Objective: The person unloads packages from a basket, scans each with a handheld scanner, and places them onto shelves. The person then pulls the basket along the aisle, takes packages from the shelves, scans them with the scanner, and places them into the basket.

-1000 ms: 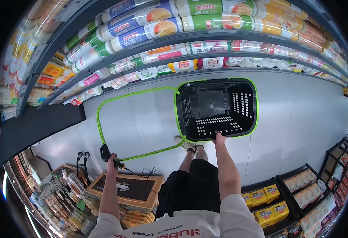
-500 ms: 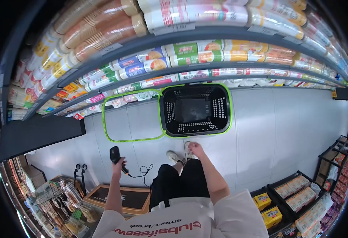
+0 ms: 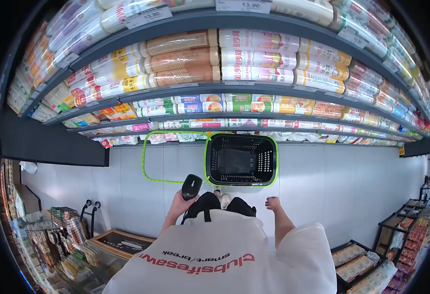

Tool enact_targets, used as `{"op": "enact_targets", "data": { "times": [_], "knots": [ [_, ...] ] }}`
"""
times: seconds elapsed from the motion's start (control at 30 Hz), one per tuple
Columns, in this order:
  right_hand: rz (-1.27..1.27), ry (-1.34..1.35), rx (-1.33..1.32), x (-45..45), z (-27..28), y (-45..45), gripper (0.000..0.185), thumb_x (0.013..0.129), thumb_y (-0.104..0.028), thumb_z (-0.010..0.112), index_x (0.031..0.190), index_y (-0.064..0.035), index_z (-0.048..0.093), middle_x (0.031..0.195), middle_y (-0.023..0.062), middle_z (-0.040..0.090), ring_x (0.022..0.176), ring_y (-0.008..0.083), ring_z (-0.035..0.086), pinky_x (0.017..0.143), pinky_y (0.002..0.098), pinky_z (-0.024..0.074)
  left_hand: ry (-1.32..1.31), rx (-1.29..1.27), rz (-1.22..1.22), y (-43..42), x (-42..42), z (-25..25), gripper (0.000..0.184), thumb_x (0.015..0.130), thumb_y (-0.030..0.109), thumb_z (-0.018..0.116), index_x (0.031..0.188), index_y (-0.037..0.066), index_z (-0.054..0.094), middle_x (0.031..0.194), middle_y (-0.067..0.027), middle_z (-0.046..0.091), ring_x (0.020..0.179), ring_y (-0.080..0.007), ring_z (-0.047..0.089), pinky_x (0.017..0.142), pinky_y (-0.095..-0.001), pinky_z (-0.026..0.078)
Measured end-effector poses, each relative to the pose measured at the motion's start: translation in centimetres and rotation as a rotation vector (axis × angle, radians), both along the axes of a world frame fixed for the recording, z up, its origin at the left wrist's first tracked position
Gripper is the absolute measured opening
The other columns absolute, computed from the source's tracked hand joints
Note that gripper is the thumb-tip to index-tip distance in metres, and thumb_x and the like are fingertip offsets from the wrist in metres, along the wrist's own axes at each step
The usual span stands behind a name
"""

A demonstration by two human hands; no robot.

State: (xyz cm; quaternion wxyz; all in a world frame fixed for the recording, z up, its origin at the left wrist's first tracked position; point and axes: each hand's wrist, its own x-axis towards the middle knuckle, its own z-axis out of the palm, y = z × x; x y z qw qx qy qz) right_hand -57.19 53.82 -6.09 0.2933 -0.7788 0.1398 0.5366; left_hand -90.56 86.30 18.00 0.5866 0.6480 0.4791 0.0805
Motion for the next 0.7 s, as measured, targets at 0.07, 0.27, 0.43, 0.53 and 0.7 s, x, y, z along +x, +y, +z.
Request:
{"op": "enact_targets", "data": {
  "times": [0.07,0.27,0.43,0.53,0.7],
  "knots": [
    [0.029,-0.041,0.069,0.9,2.6,3.5,0.031,0.092,-0.021,0.055,0.117,-0.0024,0.059,0.105,0.0144,0.067,0.088,0.0261,0.068,0.076,0.0421,0.0562,0.023,0.024,-0.012,1.1,0.4,1.1,0.038,0.077,0.024,0.081,0.102,-0.001,0.066,0.091,-0.0105,0.070,0.084,-0.0171,0.066,0.079,-0.0318,0.052],
    [0.205,-0.408,0.626,3.5,15.9,19.8,0.023,0.096,-0.019,0.059,0.114,-0.0047,0.061,0.097,0.0043,0.065,0.085,0.0111,0.061,0.078,0.0302,0.0534,-0.106,0.048,-0.021,6.7,1.6,3.1,0.039,0.077,0.027,0.080,0.102,0.001,0.067,0.090,-0.0090,0.070,0.083,-0.0169,0.065,0.078,-0.0321,0.051],
    [0.581,-1.507,0.754,5.9,37.1,33.7,0.038,0.082,-0.012,0.069,0.116,-0.0005,0.057,0.119,0.0225,0.056,0.120,0.0414,0.048,0.104,0.0468,0.0385,-0.038,-0.045,-0.124,10.3,3.0,6.4,0.039,0.077,0.030,0.080,0.101,0.001,0.067,0.087,-0.0073,0.070,0.080,-0.0144,0.064,0.075,-0.0313,0.051],
    [0.657,-1.861,0.723,10.0,44.0,38.9,0.058,0.074,-0.014,0.075,0.125,-0.0032,0.049,0.131,0.0210,0.048,0.126,0.0407,0.043,0.107,0.0483,0.0348,-0.028,-0.082,-0.192,11.4,3.8,9.6,0.038,0.078,0.031,0.080,0.099,0.002,0.067,0.083,-0.0061,0.069,0.076,-0.0130,0.062,0.073,-0.0304,0.050],
    [1.055,-1.820,0.251,18.1,48.0,44.7,0.090,0.071,-0.048,0.078,0.141,-0.0044,0.040,0.143,0.0233,0.042,0.133,0.0410,0.037,0.112,0.0449,0.0307,-0.143,-0.067,-0.219,11.3,4.4,12.0,0.036,0.078,0.031,0.080,0.093,0.001,0.066,0.075,-0.0035,0.065,0.067,-0.0105,0.058,0.065,-0.0298,0.049]
  ]
}}
